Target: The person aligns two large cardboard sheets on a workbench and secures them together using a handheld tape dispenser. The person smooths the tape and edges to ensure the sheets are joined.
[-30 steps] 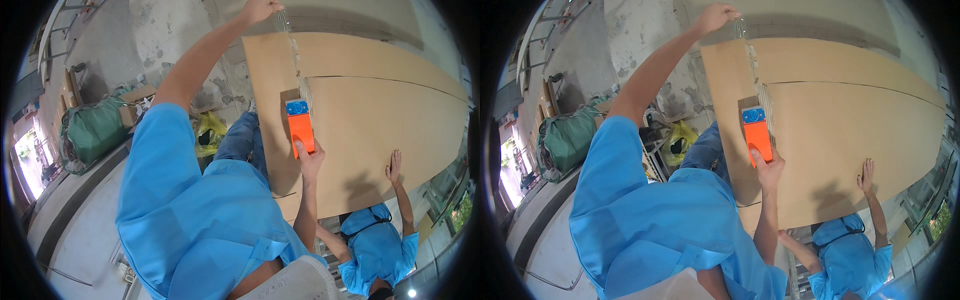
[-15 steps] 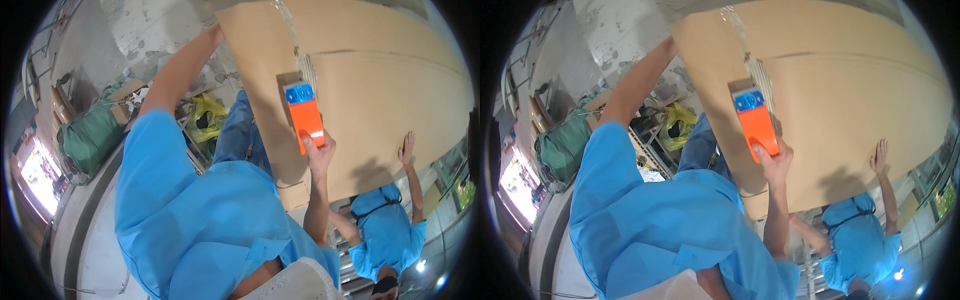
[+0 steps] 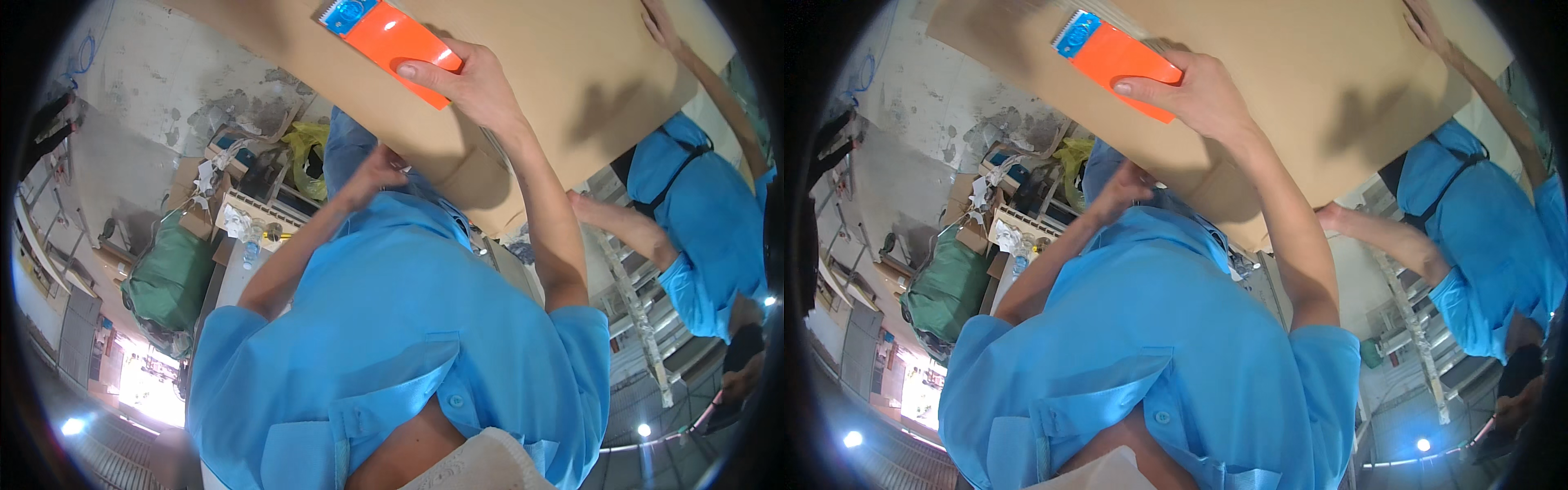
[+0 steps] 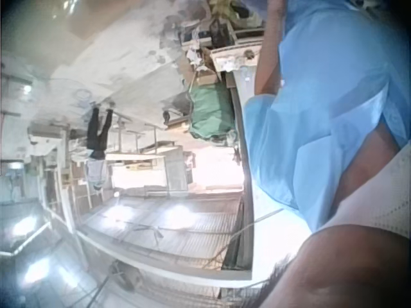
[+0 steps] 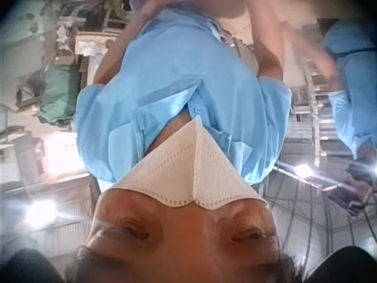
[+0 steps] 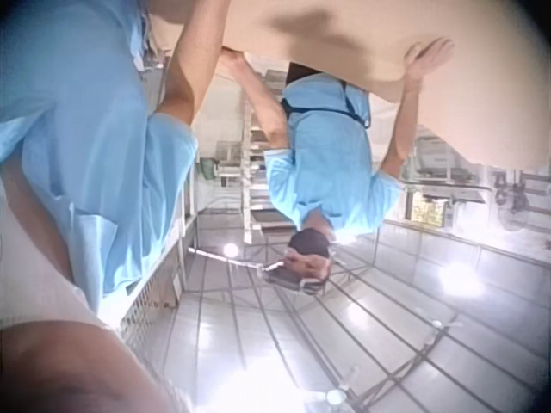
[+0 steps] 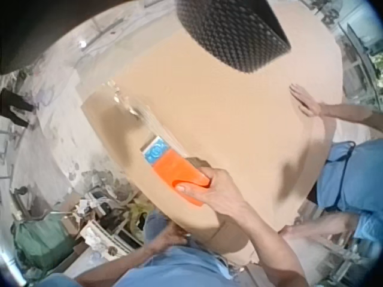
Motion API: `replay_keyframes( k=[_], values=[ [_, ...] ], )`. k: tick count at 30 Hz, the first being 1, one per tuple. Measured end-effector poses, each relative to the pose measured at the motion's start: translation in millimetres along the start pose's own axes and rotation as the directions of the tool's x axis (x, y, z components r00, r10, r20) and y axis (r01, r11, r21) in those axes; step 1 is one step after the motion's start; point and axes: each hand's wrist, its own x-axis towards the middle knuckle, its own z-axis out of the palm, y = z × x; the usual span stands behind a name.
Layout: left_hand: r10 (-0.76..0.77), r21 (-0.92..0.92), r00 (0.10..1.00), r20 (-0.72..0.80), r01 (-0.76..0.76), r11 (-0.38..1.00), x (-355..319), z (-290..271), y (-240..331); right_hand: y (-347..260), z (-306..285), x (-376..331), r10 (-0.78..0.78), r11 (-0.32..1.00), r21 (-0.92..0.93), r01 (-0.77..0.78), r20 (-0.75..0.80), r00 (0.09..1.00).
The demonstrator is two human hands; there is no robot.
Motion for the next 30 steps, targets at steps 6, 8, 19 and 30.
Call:
replay_keyframes(
  k=[6, 8, 19, 30],
  values=[
    [0.353, 0.189, 0.832, -0.429, -0.299, 0.935, 27.6, 109.7, -72.0, 73.3, -51.8, -118.9, -0.005, 0.996, -0.092, 0.003, -0.017, 1.000],
    [0.401, 0.126, 0.733, -0.549, -0.402, 0.907, 39.8, 128.8, -87.8, 96.5, -72.9, -167.9, 0.016, 0.993, -0.117, -0.021, -0.040, 0.999],
    [0.441, -0.047, 0.593, -0.674, -0.630, 0.775, 62.1, 157.9, -102.1, 204.1, -156.7, -355.1, 0.030, 0.983, -0.178, -0.047, -0.098, 0.995],
    [0.341, -0.076, 0.585, -0.736, -0.572, 0.817, 68.3, 137.8, -111.5, 271.7, -180.1, -396.1, 0.078, 0.995, -0.050, -0.082, -0.067, 0.995]
  ],
)
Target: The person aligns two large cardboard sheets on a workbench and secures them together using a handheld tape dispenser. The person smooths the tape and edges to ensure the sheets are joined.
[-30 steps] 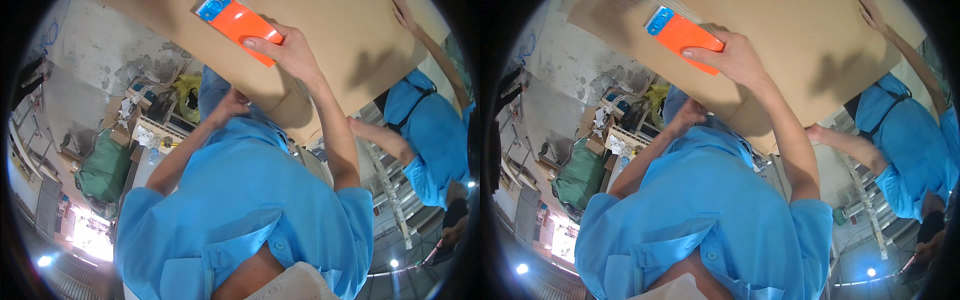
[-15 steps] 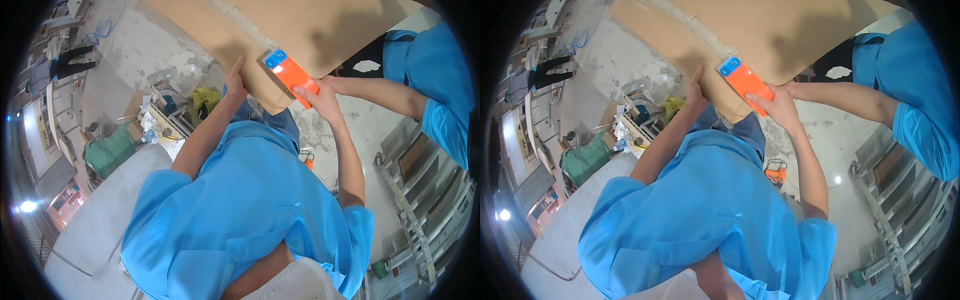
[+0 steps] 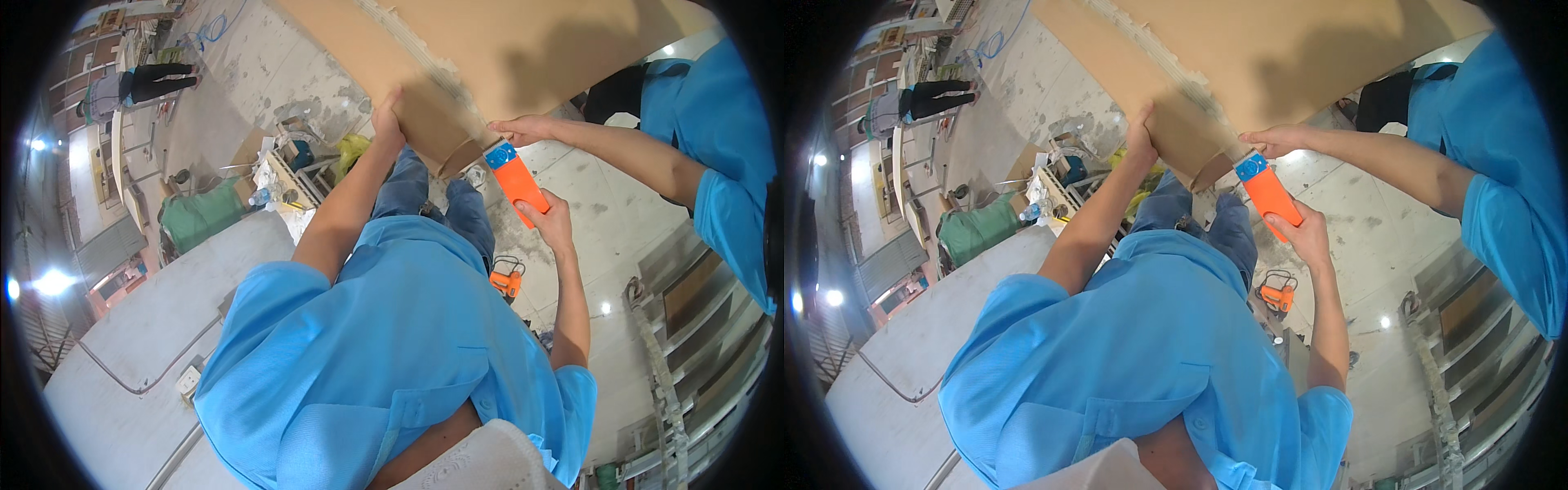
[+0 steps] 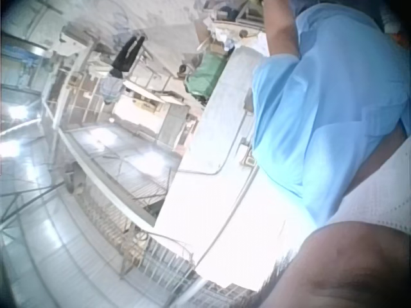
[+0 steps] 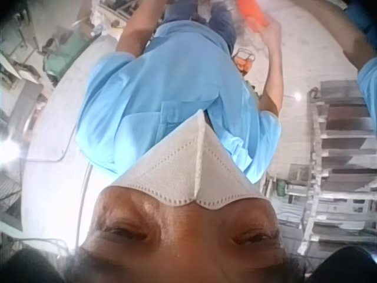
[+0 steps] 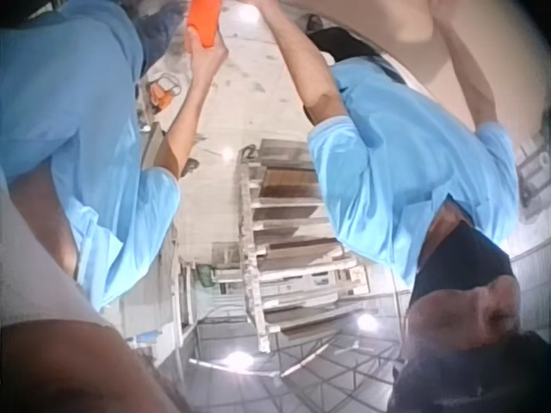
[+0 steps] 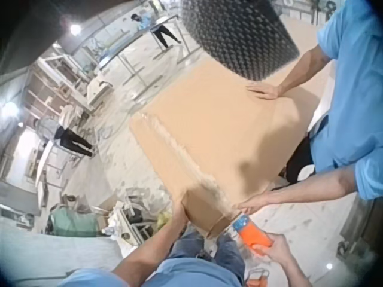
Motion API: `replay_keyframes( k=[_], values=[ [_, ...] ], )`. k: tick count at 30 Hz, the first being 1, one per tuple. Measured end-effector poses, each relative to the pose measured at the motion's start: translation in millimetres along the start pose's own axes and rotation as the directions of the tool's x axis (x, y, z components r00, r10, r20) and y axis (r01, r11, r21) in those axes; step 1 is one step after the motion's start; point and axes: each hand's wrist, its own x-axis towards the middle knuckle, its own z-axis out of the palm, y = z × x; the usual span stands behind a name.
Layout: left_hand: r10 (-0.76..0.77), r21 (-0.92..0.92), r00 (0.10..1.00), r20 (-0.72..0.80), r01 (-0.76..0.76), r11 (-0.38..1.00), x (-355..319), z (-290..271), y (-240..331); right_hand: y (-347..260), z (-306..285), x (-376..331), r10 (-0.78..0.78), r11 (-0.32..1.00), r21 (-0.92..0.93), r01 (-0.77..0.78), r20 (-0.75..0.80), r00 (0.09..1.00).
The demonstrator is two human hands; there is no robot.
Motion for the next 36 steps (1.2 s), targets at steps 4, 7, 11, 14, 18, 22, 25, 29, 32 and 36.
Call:
replay_keyframes(
  k=[4, 7, 11, 14, 18, 22, 25, 29, 32, 36],
  values=[
    [-0.016, -0.001, 1.000, 0.016, 0.016, 1.000, -0.1, -0.8, 2.7, 27.4, 5.8, 6.0, -0.046, 0.997, 0.060, 0.044, 0.030, 0.998],
    [-0.123, 0.027, 0.990, 0.066, 0.121, 0.992, -5.5, -0.3, 6.2, 57.8, 14.3, 18.8, -0.070, 0.997, 0.038, 0.068, 0.054, 0.996],
    [-0.064, 0.213, 0.997, 0.036, 0.055, 0.975, -18.5, 3.9, 16.6, 94.4, 23.5, 44.4, -0.064, 0.952, 0.306, 0.003, 0.190, 0.980],
    [-0.227, 0.214, 0.972, 0.062, 0.210, 0.954, -21.2, 2.5, 26.3, 116.5, 25.1, 76.2, -0.067, 0.958, 0.285, -0.011, 0.260, 0.963],
    [-0.372, 0.079, 0.909, 0.185, 0.364, 0.928, -21.1, -15.5, 36.6, 130.2, 47.3, 122.2, -0.058, 0.856, 0.515, -0.051, 0.193, 0.979],
    [-0.402, -0.071, 0.845, 0.353, 0.453, 0.889, -28.3, -32.2, 23.4, 84.4, 71.4, 156.6, -0.026, 0.654, 0.753, -0.072, 0.117, 0.993],
    [-0.401, -0.077, 0.848, 0.346, 0.452, 0.889, -42.9, -21.2, -15.6, 8.7, 68.5, 174.1, -0.052, 0.404, 0.828, -0.389, 0.445, 0.894],
    [-0.404, -0.116, 0.862, 0.307, 0.455, 0.883, -57.4, 22.9, -86.7, -77.3, 27.3, 223.2, -0.176, 0.200, 0.493, -0.847, 0.868, 0.464],
    [-0.411, -0.148, 0.862, 0.297, 0.466, 0.872, -56.0, 36.7, -108.4, -100.1, 17.5, 234.4, -0.201, 0.103, 0.387, -0.916, 0.910, 0.362],
    [-0.410, -0.174, 0.861, 0.301, 0.472, 0.864, -39.2, 33.1, -106.4, -103.0, 22.3, 234.5, -0.107, 0.100, 0.393, -0.914, 0.918, 0.382]
  ],
)
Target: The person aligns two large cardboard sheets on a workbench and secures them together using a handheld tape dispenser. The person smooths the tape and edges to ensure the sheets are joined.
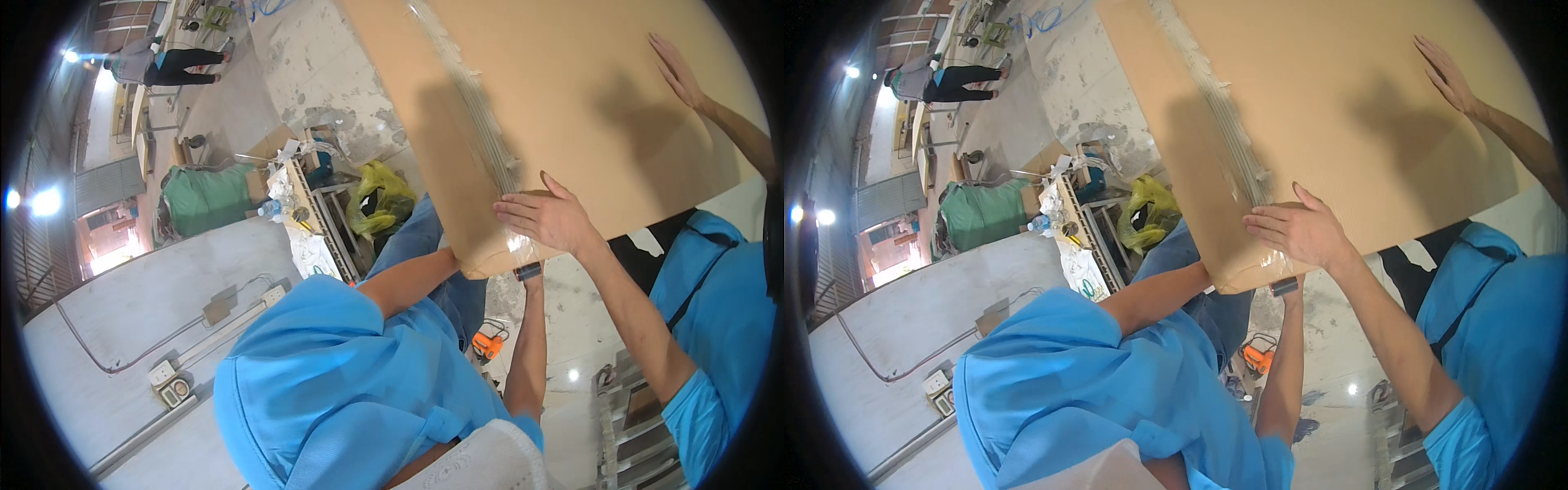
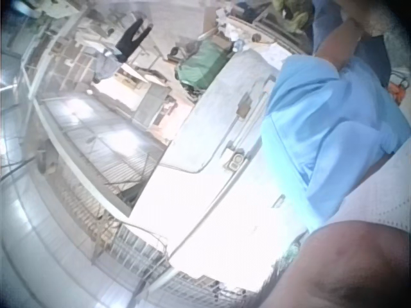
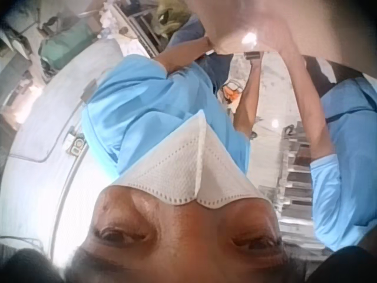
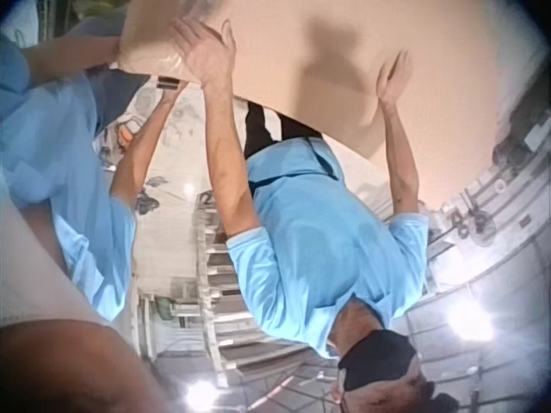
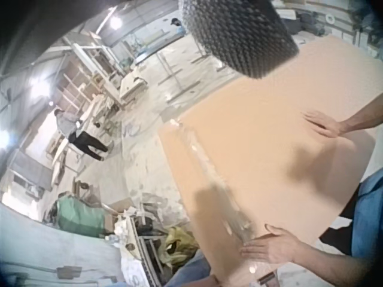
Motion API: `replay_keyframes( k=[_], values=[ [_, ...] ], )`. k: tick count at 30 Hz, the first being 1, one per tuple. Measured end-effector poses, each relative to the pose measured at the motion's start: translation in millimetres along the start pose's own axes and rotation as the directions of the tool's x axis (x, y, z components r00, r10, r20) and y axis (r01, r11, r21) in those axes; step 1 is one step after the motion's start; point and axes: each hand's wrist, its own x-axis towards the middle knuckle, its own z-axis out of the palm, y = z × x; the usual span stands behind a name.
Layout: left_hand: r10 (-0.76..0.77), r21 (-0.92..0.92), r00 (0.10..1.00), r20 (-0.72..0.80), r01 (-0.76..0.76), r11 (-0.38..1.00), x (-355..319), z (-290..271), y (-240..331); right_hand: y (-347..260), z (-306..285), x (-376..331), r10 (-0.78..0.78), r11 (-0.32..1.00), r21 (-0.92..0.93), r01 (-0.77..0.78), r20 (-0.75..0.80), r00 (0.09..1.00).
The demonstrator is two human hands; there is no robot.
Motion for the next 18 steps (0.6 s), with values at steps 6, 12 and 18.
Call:
replay_keyframes(
  k=[6, 12, 18],
  values=[
    [-0.038, -0.048, 0.999, 0.009, 0.038, 0.998, 21.7, -6.1, 27.3, -12.1, 9.4, 1.1, 0.015, 0.995, -0.097, -0.031, -0.154, 0.988],
    [-0.118, -0.095, 0.993, 0.018, 0.119, 0.988, 36.2, -7.7, 81.0, -14.7, 24.2, 1.1, 0.009, 0.999, -0.033, -0.022, -0.348, 0.938],
    [-0.035, -0.078, 0.997, 0.065, 0.040, 0.996, 111.7, -32.9, 232.8, -11.4, 37.1, -4.0, 0.033, 0.994, 0.111, 0.024, -0.482, 0.876]
  ],
)
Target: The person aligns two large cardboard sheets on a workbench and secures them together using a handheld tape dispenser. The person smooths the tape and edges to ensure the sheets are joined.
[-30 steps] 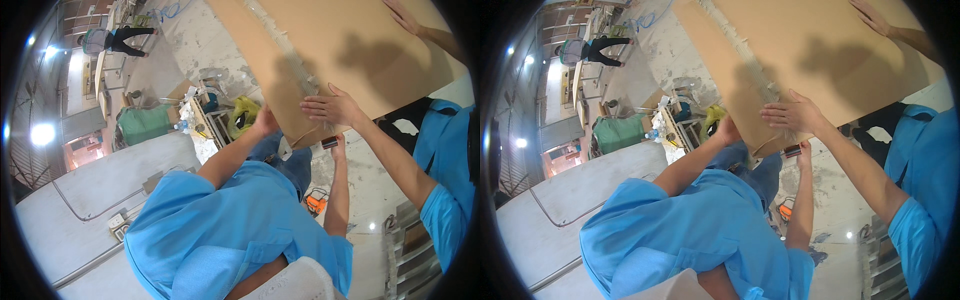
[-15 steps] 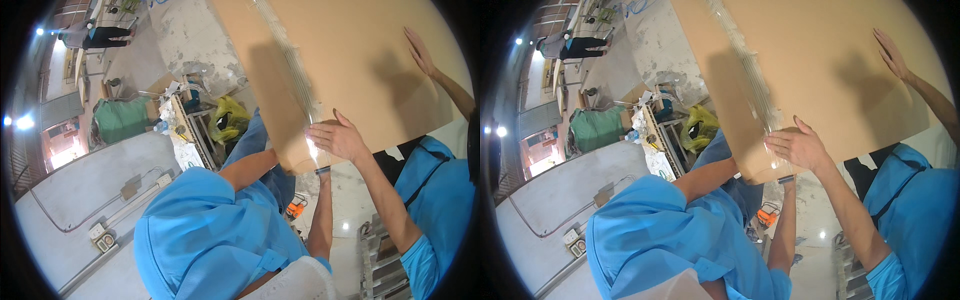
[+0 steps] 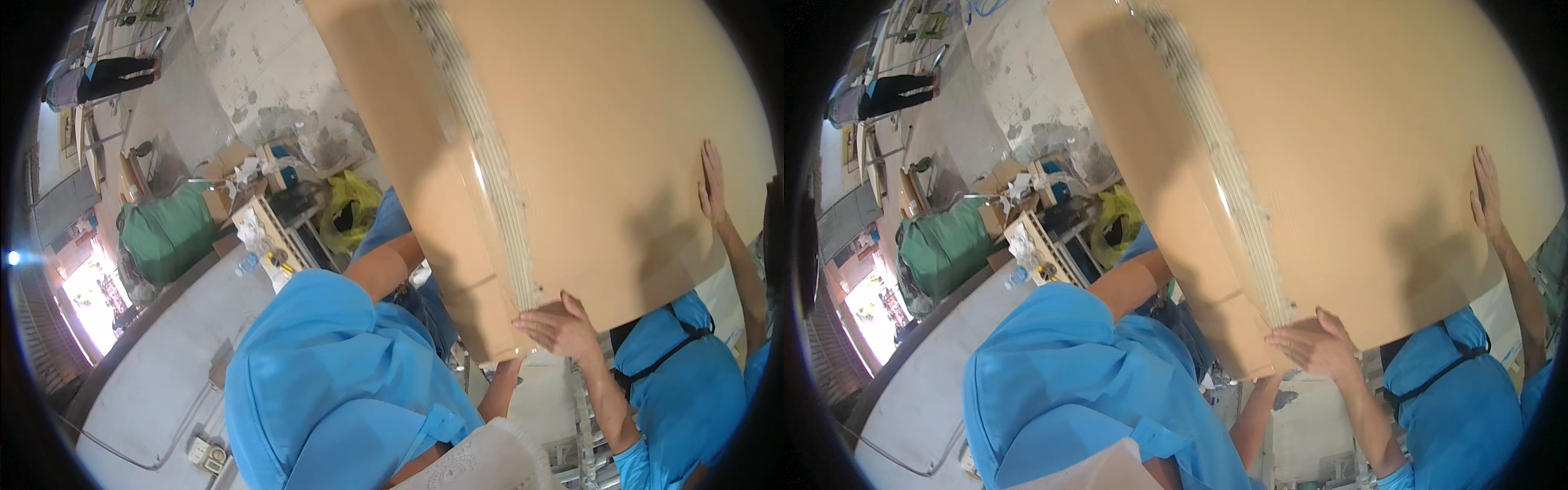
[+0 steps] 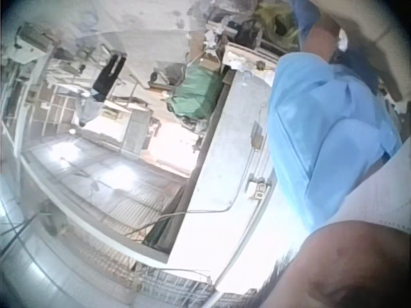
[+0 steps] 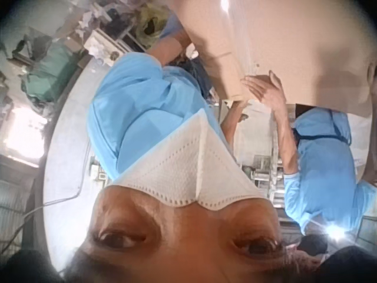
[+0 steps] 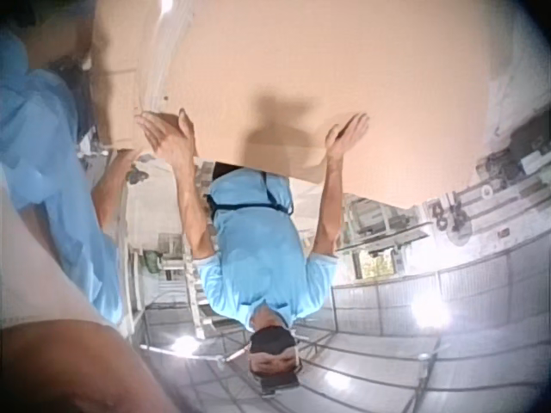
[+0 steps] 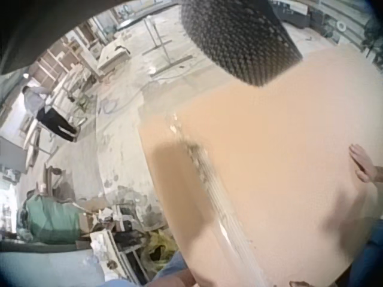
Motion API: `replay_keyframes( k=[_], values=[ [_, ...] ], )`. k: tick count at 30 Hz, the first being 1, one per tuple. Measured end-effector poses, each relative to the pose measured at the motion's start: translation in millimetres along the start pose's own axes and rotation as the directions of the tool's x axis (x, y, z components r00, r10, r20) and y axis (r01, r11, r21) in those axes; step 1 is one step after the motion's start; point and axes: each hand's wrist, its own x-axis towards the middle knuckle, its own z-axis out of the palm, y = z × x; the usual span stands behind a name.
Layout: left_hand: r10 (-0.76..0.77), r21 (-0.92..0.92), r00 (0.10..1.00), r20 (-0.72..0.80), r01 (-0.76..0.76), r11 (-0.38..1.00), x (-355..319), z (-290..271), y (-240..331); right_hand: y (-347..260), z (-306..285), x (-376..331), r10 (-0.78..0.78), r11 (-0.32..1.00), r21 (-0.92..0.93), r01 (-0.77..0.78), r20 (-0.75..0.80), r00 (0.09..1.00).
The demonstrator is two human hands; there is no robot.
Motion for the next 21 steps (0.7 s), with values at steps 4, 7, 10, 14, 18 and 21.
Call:
replay_keyframes(
  k=[4, 7, 10, 14, 18, 21],
  values=[
    [0.056, 0.033, 0.994, 0.091, -0.059, 0.998, 41.3, 21.6, 118.7, -0.4, 6.6, -1.7, -0.011, 0.986, -0.169, 0.001, -0.059, 0.998],
    [0.091, 0.067, 0.978, 0.188, -0.105, 0.992, 62.5, 45.5, 208.4, -0.8, 21.0, 1.8, 0.056, 0.861, 0.508, -0.012, -0.072, 0.996],
    [0.140, 0.085, 0.942, 0.304, -0.173, 0.981, 89.6, 57.8, 302.3, 3.9, 43.0, 8.4, -0.012, 0.982, 0.186, 0.044, -0.167, 0.986],
    [0.217, 0.133, 0.898, 0.383, -0.286, 0.949, 144.1, 52.1, 405.9, 28.5, 68.3, 18.9, -0.064, 0.997, 0.030, 0.074, -0.265, 0.962],
    [0.527, 0.665, 0.832, 0.172, -0.493, 0.561, 228.3, 46.9, 523.4, 72.9, 86.7, 34.2, -0.128, 0.973, -0.228, 0.042, -0.378, 0.917],
    [0.634, 0.702, 0.742, 0.216, -0.570, 0.428, 224.4, 45.7, 579.5, 109.1, 105.8, 55.0, -0.188, 0.867, -0.494, -0.058, -0.432, 0.882]
  ],
)
